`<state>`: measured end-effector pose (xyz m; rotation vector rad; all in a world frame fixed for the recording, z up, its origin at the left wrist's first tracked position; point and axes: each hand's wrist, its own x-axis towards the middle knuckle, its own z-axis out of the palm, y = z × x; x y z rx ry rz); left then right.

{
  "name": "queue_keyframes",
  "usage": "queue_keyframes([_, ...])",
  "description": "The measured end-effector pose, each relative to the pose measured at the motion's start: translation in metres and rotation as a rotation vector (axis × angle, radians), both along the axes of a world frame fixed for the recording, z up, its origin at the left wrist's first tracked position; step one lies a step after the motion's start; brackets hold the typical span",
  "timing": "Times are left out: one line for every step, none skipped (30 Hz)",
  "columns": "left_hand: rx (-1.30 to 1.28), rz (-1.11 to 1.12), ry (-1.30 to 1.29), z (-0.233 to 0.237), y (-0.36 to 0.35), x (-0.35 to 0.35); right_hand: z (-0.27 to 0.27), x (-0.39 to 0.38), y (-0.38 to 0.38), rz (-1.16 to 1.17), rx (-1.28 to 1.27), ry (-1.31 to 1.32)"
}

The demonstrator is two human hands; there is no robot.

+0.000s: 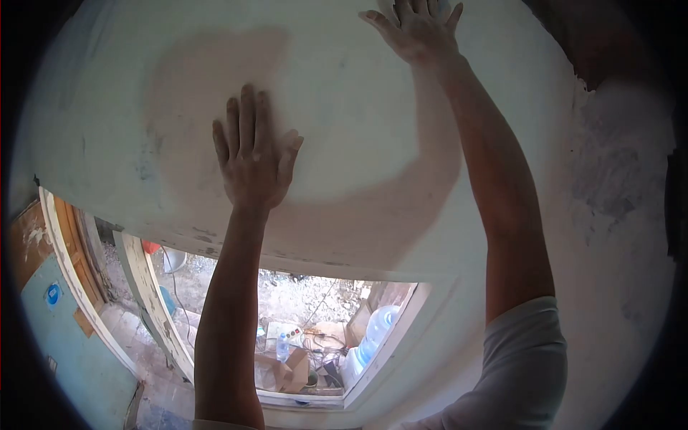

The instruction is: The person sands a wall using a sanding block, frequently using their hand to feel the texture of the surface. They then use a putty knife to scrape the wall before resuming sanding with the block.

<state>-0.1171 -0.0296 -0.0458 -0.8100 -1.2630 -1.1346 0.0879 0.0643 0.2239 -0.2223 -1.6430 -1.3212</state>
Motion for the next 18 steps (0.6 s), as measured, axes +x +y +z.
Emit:
queue_keyframes([0.003, -0.003, 0.001, 0.001, 0.000, 0.000, -0.001, -0.006, -0.001, -0.006, -0.007, 0.025])
queue_keyframes([-0.005, -0.016, -0.001, 0.001, -0.001, 0.000, -0.009, -0.016, 0.000, 0.011, 0.004, 0.030])
queue_keyframes([-0.013, -0.030, -0.003, -0.001, -0.001, 0.001, -0.023, -0.031, 0.003, 0.036, 0.037, 0.011])
queue_keyframes([-0.013, -0.038, 0.003, -0.003, -0.001, -0.001, -0.044, -0.048, 0.002, 0.073, 0.088, -0.038])
queue_keyframes([-0.006, -0.036, 0.018, -0.003, -0.001, -0.003, -0.065, -0.056, -0.004, 0.107, 0.116, -0.112])
queue_keyframes([0.005, -0.037, 0.037, -0.003, 0.001, -0.004, -0.078, -0.057, -0.010, 0.144, 0.143, -0.199])
queue_keyframes([0.019, -0.052, 0.053, -0.001, 0.002, -0.004, -0.081, -0.052, -0.013, 0.177, 0.171, -0.282])
queue_keyframes([0.009, -0.043, 0.042, 0.000, 0.000, -0.004, -0.069, -0.046, -0.011, 0.187, 0.242, -0.284])
queue_keyframes([-0.013, -0.029, 0.029, -0.002, -0.002, -0.003, -0.038, -0.037, 0.012, 0.142, 0.274, -0.211])
queue_keyframes([-0.014, -0.024, 0.032, -0.002, -0.001, -0.003, -0.008, -0.028, 0.036, 0.094, 0.303, -0.139])
queue_keyframes([-0.010, -0.018, 0.037, -0.002, 0.000, -0.004, 0.016, 0.004, 0.050, 0.091, 0.329, -0.054])
queue_keyframes([-0.014, -0.006, 0.031, -0.002, 0.000, -0.004, 0.035, 0.048, 0.071, 0.104, 0.351, 0.047])
queue_keyframes([-0.016, 0.006, 0.027, -0.002, 0.000, -0.004, 0.057, 0.092, 0.098, 0.110, 0.365, 0.161])
queue_keyframes([-0.014, 0.006, 0.031, -0.003, 0.000, -0.002, 0.073, 0.136, 0.125, 0.071, 0.376, 0.301])
queue_keyframes([-0.028, 0.008, 0.019, -0.004, -0.001, 0.001, 0.080, 0.174, 0.149, -0.020, 0.393, 0.456])
queue_keyframes([-0.031, 0.015, 0.006, -0.001, -0.002, 0.001, 0.086, 0.202, 0.167, -0.166, 0.404, 0.630])
queue_keyframes([-0.016, 0.022, 0.004, 0.001, -0.003, 0.002, 0.088, 0.217, 0.177, -0.353, 0.416, 0.781])
queue_keyframes([-0.019, 0.000, 0.003, 0.000, -0.004, 0.004, 0.090, 0.219, 0.181, -0.506, 0.404, 0.864])
